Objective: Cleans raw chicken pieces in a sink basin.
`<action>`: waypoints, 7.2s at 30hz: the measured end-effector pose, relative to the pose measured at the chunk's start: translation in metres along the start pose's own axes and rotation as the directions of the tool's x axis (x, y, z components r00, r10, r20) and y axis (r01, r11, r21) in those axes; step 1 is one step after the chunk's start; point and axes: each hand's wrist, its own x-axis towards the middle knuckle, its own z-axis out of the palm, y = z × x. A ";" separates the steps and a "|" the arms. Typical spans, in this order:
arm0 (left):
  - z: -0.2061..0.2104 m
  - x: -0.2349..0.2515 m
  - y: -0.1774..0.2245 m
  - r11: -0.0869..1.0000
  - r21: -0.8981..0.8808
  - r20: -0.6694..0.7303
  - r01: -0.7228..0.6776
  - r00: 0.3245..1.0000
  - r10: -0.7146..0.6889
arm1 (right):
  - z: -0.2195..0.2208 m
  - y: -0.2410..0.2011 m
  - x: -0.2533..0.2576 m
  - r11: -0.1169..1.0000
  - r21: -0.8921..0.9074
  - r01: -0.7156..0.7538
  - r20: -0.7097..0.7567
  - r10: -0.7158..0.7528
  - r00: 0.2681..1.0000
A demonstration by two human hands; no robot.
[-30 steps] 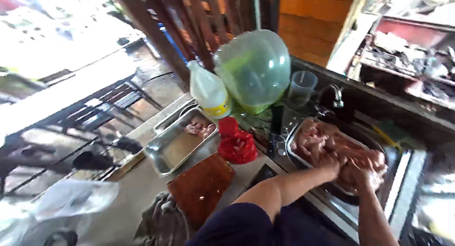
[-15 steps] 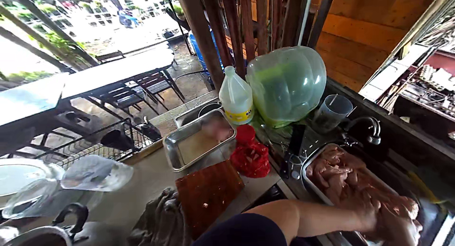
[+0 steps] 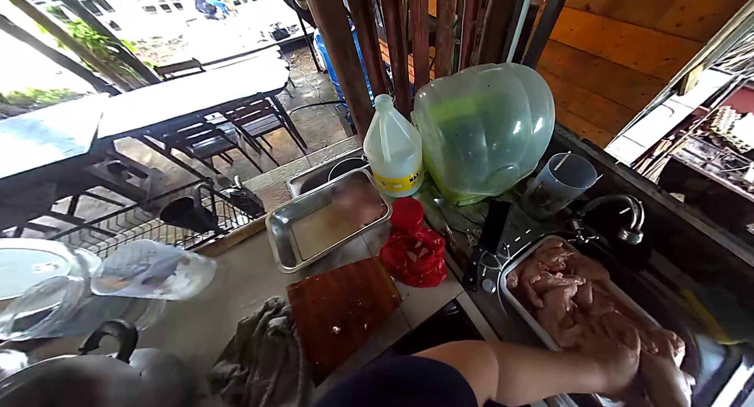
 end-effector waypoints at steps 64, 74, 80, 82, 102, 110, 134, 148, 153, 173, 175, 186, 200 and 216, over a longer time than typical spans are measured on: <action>0.000 0.033 -0.030 0.853 0.393 0.084 -0.344 0.937 0.339 | -0.020 0.007 -0.003 0.989 -0.124 0.081 0.082 -0.071 0.994; 0.017 0.025 -0.035 0.873 0.430 -0.076 -0.230 0.954 0.289 | -0.018 0.023 0.029 0.949 -0.162 0.271 0.109 -0.256 0.961; 0.039 0.021 -0.062 0.800 0.325 -0.385 -0.504 0.702 0.599 | -0.026 0.017 0.035 0.946 -0.143 0.291 0.155 -0.269 0.951; 0.041 0.026 -0.063 0.717 0.396 -0.395 -0.574 0.599 0.697 | -0.028 0.018 0.039 0.947 -0.149 0.284 0.173 -0.258 0.951; -0.036 0.061 -0.076 0.844 0.255 0.288 -0.473 0.870 0.401 | -0.029 -0.011 0.027 0.973 -0.180 0.145 0.161 -0.116 0.980; -0.033 0.055 -0.044 0.887 0.374 0.309 -0.271 0.938 0.156 | -0.027 -0.011 0.026 0.975 -0.187 0.121 0.118 -0.100 0.988; -0.028 0.028 -0.063 0.800 0.595 0.158 -0.074 0.987 -0.026 | 0.002 -0.021 0.013 0.991 0.104 -0.088 -0.060 0.095 0.994; -0.011 0.015 -0.079 0.870 0.487 0.017 -0.080 0.996 0.082 | -0.007 -0.001 0.023 0.990 -0.100 0.105 -0.019 -0.107 0.994; -0.008 0.018 -0.083 0.879 0.468 0.033 -0.088 0.996 0.083 | -0.014 -0.003 0.021 0.989 -0.030 0.144 0.020 -0.143 0.989; -0.026 0.063 -0.049 0.976 0.030 -0.071 0.216 0.974 -0.213 | -0.004 -0.006 0.002 0.999 0.014 -0.030 -0.045 0.031 0.998; -0.023 0.066 -0.056 0.989 -0.009 -0.075 0.146 0.986 -0.146 | 0.001 -0.002 0.008 1.000 0.016 -0.027 -0.072 0.028 0.997; -0.024 0.073 -0.067 0.999 0.031 -0.069 0.037 0.997 -0.035 | 0.019 0.005 0.020 0.996 0.079 -0.029 -0.144 0.040 0.989; -0.003 0.061 -0.089 0.978 0.120 -0.253 -0.172 0.947 0.197 | -0.004 -0.011 0.002 0.999 -0.002 -0.049 -0.114 0.048 0.992; -0.024 0.032 -0.068 0.999 0.036 -0.132 -0.006 0.991 0.011 | -0.001 -0.012 -0.002 0.987 -0.057 0.152 -0.152 -0.159 0.976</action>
